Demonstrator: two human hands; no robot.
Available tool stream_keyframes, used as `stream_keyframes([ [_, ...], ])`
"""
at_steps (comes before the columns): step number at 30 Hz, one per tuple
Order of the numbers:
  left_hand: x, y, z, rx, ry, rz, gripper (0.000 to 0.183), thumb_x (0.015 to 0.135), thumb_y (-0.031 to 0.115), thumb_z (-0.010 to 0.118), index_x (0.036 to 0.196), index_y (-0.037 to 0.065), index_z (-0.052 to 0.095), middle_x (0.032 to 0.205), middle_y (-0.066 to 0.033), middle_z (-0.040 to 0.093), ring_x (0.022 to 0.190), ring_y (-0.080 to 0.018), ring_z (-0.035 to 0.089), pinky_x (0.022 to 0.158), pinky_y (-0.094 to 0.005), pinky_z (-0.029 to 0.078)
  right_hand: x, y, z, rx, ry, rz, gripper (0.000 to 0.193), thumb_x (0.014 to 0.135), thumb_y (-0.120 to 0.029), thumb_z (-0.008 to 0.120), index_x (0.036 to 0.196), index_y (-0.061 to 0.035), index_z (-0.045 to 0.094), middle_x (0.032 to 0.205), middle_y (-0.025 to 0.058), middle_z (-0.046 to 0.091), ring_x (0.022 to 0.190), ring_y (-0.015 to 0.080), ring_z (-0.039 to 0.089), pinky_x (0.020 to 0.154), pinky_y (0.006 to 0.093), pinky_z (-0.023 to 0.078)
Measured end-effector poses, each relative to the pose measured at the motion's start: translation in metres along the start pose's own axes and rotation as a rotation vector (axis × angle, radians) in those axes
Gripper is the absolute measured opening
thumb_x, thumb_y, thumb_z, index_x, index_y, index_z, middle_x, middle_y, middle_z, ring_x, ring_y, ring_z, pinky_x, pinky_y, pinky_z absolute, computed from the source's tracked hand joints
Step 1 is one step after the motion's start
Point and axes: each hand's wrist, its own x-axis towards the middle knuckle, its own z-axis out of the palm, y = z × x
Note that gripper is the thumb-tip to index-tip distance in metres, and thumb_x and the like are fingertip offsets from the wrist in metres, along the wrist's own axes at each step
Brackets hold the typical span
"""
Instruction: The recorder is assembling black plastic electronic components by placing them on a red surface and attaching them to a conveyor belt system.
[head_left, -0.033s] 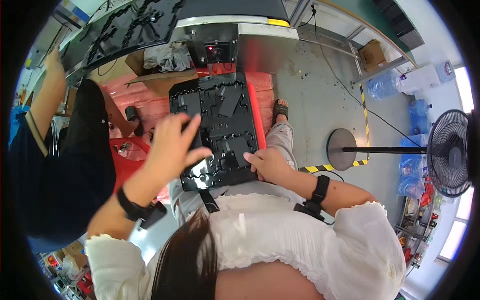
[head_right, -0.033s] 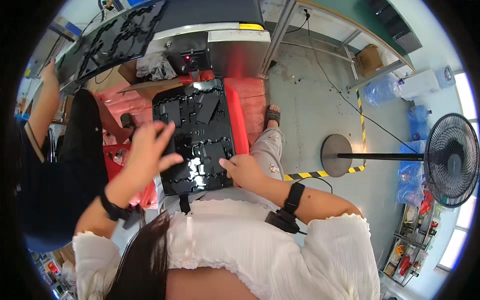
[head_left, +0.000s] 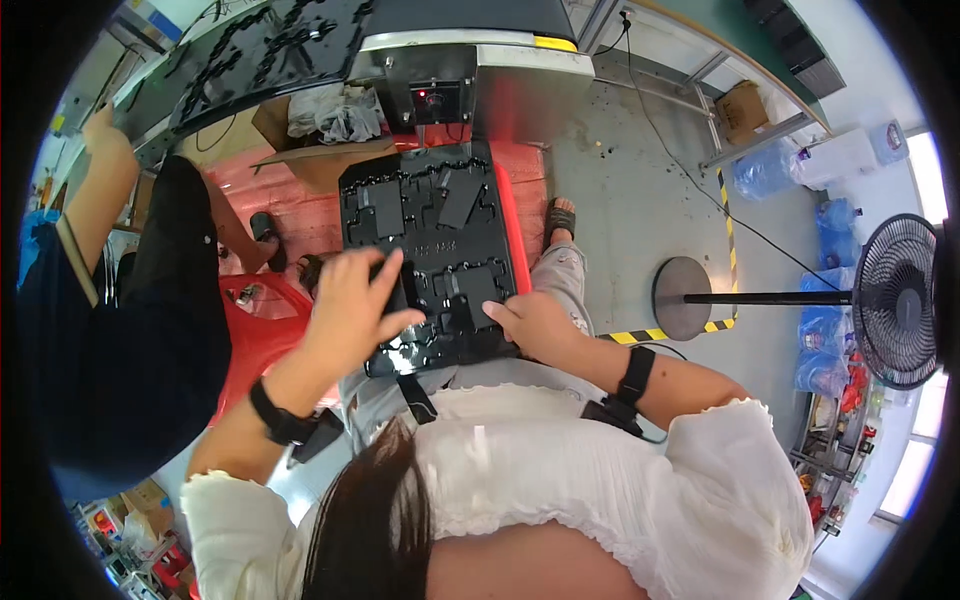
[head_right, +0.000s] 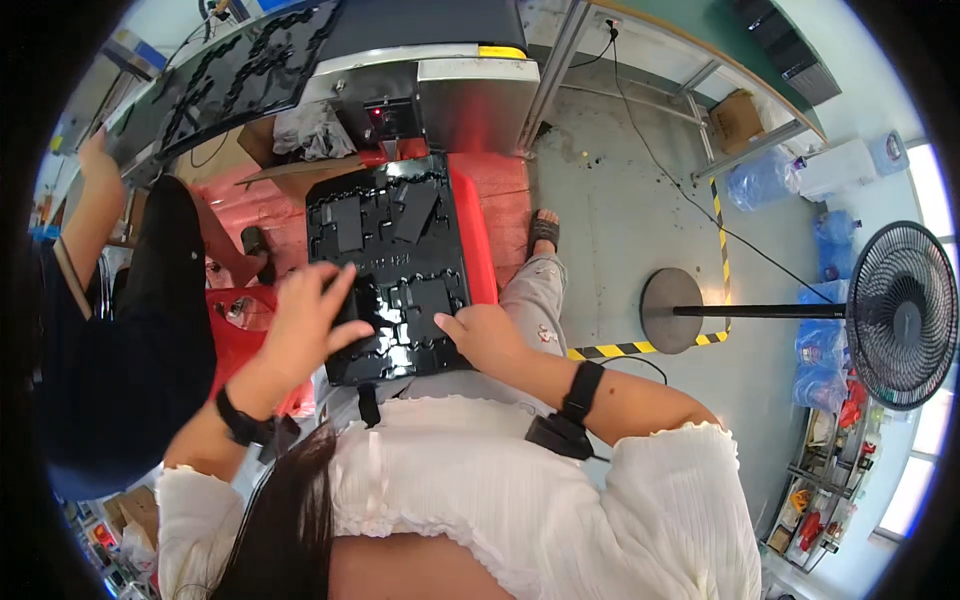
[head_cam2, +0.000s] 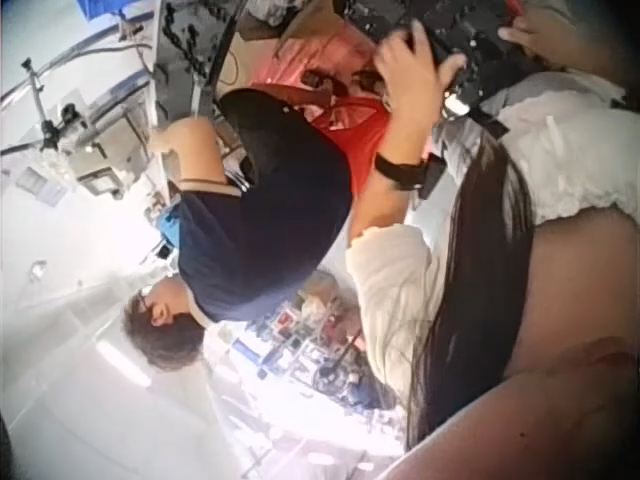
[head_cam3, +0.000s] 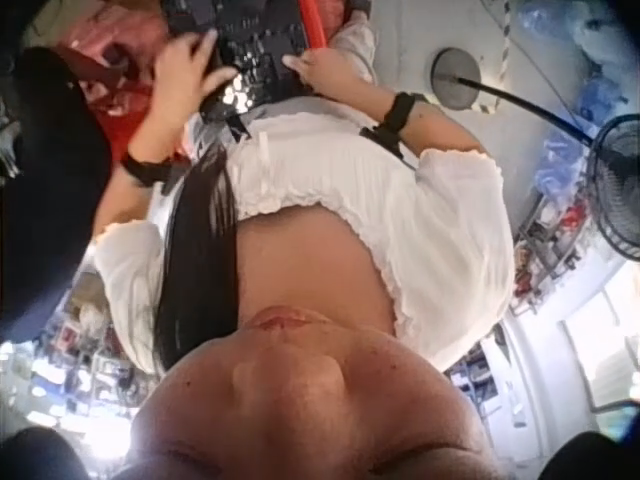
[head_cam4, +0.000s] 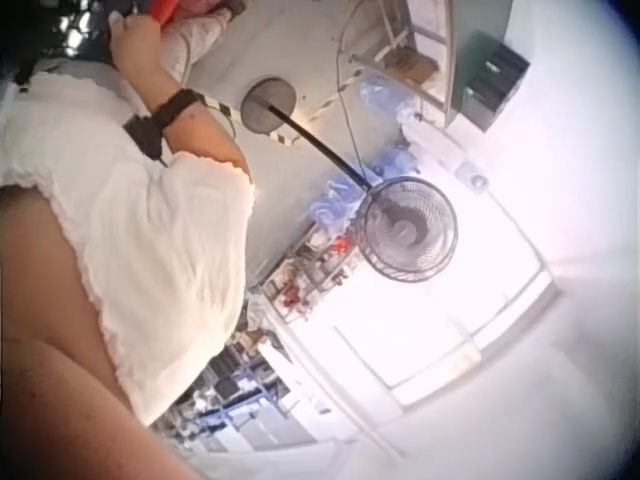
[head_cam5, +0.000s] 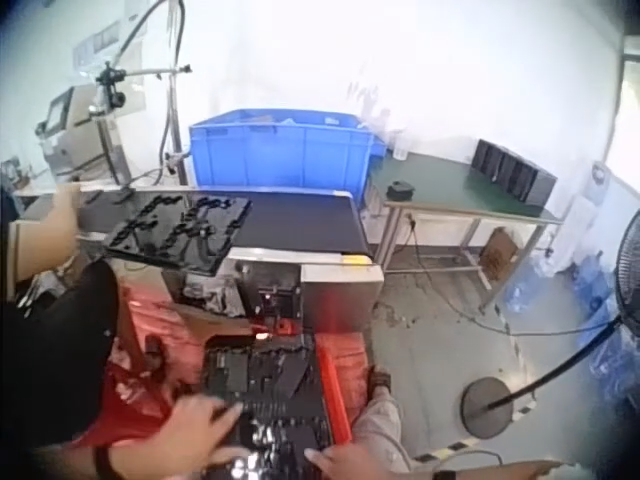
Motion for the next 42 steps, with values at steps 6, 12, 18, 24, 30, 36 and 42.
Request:
stream_keyframes([
  [6, -0.032, 0.008, 0.056, -0.028, 0.145, -0.02, 0.064, 0.069, 0.037, 0.07, 0.12, 0.002, 0.051, 0.114, -0.0144, 0.048, 0.103, -0.0336, 0.047, 0.09, -0.0445, 0.036, -0.014, -0.035, -0.001, -0.788, 0.089, -0.508, 0.035, 0.087, -0.038, 0.054, 0.093, -0.0035, 0.059, 0.088, 0.0126, 0.061, 0.083, 0.0289, 0.06, 0.069, 0.0432, 0.047],
  [12, -0.047, 0.023, 0.063, -0.069, 0.007, -0.005, 0.062, 0.08, 0.029, 0.065, 0.125, -0.008, 0.042, 0.138, -0.0259, 0.031, 0.13, -0.042, 0.029, 0.108, -0.049, 0.024, -0.01, 0.001, 0.014, -1.038, 0.333, -0.91, 0.059, 0.083, -0.036, 0.059, 0.126, 0.0019, 0.044, 0.133, 0.0222, 0.039, 0.12, 0.0337, 0.042, 0.095, 0.0444, 0.037],
  [18, -0.008, -0.001, 0.028, -0.219, 0.027, -0.114, 0.055, 0.086, 0.027, 0.058, 0.126, -0.006, 0.043, 0.134, -0.0252, 0.039, 0.126, -0.0381, 0.037, 0.104, -0.0456, 0.03, 0.048, -0.037, -0.023, -0.838, 0.518, -0.812, 0.061, 0.081, -0.034, 0.061, 0.127, 0.0024, 0.043, 0.133, 0.0251, 0.039, 0.122, 0.0348, 0.04, 0.097, 0.0462, 0.036],
  [24, 0.133, -0.028, -0.039, -1.944, 0.335, -0.831, 0.09, 0.084, 0.054, 0.056, 0.134, -0.012, 0.02, 0.132, -0.0337, 0.033, 0.121, -0.0419, 0.041, 0.099, -0.0509, 0.039, 0.101, -0.076, -0.034, -1.052, 0.427, -0.512, 0.056, 0.077, -0.037, 0.065, 0.112, 0.0048, 0.052, 0.115, 0.0249, 0.053, 0.109, 0.0357, 0.052, 0.084, 0.041, 0.045],
  [30, 0.215, -0.06, -0.037, -2.093, 0.471, -0.722, 0.058, 0.095, 0.031, 0.046, 0.126, -0.014, 0.025, 0.127, -0.0364, 0.034, 0.117, -0.0492, 0.041, 0.091, -0.0537, 0.047, 0.111, -0.063, -0.026, -1.472, 0.435, -0.851, 0.033, 0.073, -0.013, 0.058, 0.096, 0.0113, 0.058, 0.091, 0.0279, 0.061, 0.087, 0.0372, 0.06, 0.067, 0.0434, 0.051],
  [36, 0.197, -0.055, -0.046, -1.602, 0.761, -0.64, 0.017, 0.091, 0.012, 0.047, 0.09, -0.005, 0.046, 0.083, -0.0145, 0.054, 0.072, -0.0265, 0.061, 0.062, -0.0383, 0.054, 0.106, -0.026, -0.041, -1.223, 0.487, -1.288, 0.039, 0.079, -0.015, 0.05, 0.108, 0.0101, 0.053, 0.105, 0.0273, 0.058, 0.095, 0.0356, 0.059, 0.083, 0.0432, 0.048],
  [42, 0.098, -0.095, -0.07, -1.594, 0.579, -0.465, 0.025, 0.092, 0.019, 0.049, 0.106, -0.001, 0.054, 0.101, -0.011, 0.059, 0.091, -0.0222, 0.058, 0.078, -0.0353, 0.049, 0.111, -0.027, -0.041, -1.085, 0.549, -1.029, 0.037, 0.08, -0.013, 0.05, 0.112, 0.0042, 0.054, 0.117, 0.0206, 0.054, 0.118, 0.0332, 0.047, 0.1, 0.045, 0.036],
])
